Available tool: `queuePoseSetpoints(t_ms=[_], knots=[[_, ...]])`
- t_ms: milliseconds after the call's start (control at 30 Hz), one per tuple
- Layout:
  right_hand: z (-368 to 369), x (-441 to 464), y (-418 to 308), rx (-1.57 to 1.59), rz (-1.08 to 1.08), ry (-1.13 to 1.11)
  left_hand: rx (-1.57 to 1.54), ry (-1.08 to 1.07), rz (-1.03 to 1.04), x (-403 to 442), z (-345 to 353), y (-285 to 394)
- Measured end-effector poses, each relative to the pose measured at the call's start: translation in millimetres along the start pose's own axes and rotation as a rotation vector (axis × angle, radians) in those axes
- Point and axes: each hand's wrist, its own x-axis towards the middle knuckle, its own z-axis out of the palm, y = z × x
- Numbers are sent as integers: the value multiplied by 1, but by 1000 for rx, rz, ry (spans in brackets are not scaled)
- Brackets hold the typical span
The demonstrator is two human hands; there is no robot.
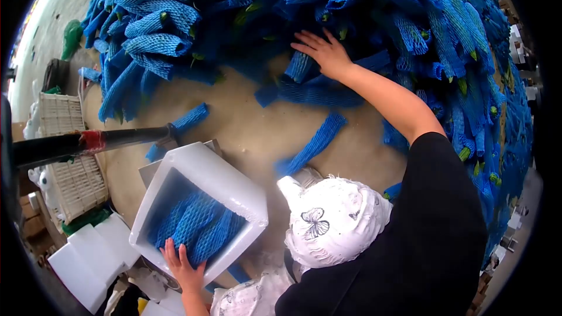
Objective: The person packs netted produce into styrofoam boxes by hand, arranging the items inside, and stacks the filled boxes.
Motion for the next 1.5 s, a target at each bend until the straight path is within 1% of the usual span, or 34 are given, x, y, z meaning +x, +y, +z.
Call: queuePoseSetpoints(t_ms=[67,100,133,200,233,267,300,333,367,400,433,467,500,533,567,600,667,700,733,800,833,867,900,933,967,1000,1033,1100,1167,1200,1267,1333,1433,1500], knots=[[43,21,14,-82,4,107,5,30,5,1,0,1],[26,35,7,0,-63,65,-15,34,-15,0,1,1],[-4,44,-5,64,-105,125,-32,65,0,0,3,3],[-57,54,-36,398,-232,89,-51,79,-3,3,2,5],[-89,60,-62,537,-277,131,-61,84,-1,6,3,3],[-120,63,-89,766,-184,35,-68,83,-9,5,3,4],[-145,71,-115,971,-166,-69,-86,86,-5,7,0,6],[-180,78,-138,1248,-49,-349,-137,36,-22,9,-7,8],[-198,82,-164,1423,-125,-325,-191,-45,-41,12,-20,9],[-220,91,-188,1434,-268,-395,-311,-60,-99,14,-32,11],[-244,96,-218,1437,-396,-425,-269,23,-83,15,-44,13],[-265,100,-251,1345,-550,-477,-248,210,-139,12,-51,11],[-281,98,-286,1222,-727,-413,-268,375,-272,-18,-33,-21],[-281,89,-322,1235,-885,-280,-944,785,-238,-9,-39,-16],[-279,79,-356,1139,-980,-355,-447,881,-426,-9,-72,-8],[-271,66,-381,1032,-1064,-425,-499,1033,-545,-19,-81,-10],[-218,32,-409,806,-1096,-336,-483,1194,-613,-35,-93,-9],[-218,32,-409,797,-1114,-366,-488,1208,-638,-37,-96,-2],[-227,37,-402,899,-1077,-301,-492,1221,-642,-41,-93,-2],[-260,61,-366,1064,-977,-160,-293,1198,-500,-51,-88,-2],[-283,60,-336,1053,-978,-163,-300,1191,-495,-54,-91,2],[-310,49,-304,1137,-889,-78,-245,1147,-484,-78,-84,11],[-331,69,-285,1131,-842,164,-155,1242,-371,-69,-85,-9],[-335,61,-284,1171,-961,190,-130,1204,-386,-71,-87,-9],[-330,48,-283,1133,-1070,138,-140,1206,-442,-66,-88,-5],[-319,33,-289,1119,-1046,143,-156,1183,-514,-64,-88,-1],[-302,27,-297,1153,-1058,141,-156,1204,-495,-61,-88,-1],[-279,31,-311,1147,-1044,41,-191,1121,-518,-59,-88,-2],[-274,39,-319,1153,-977,-1,-191,1074,-496,-60,-91,-3],[-274,43,-321,1147,-972,8,-201,1030,-490,-61,-89,-4],[-274,47,-329,1232,-966,-56,-203,1012,-499,-63,-85,-6],[-270,47,-335,1262,-1028,-91,-227,952,-546,-63,-85,-6],[-265,43,-341,1255,-1059,-123,-262,914,-544,-61,-84,-8],[-261,42,-343,1234,-1076,-236,-292,905,-524,-58,-80,-9]])
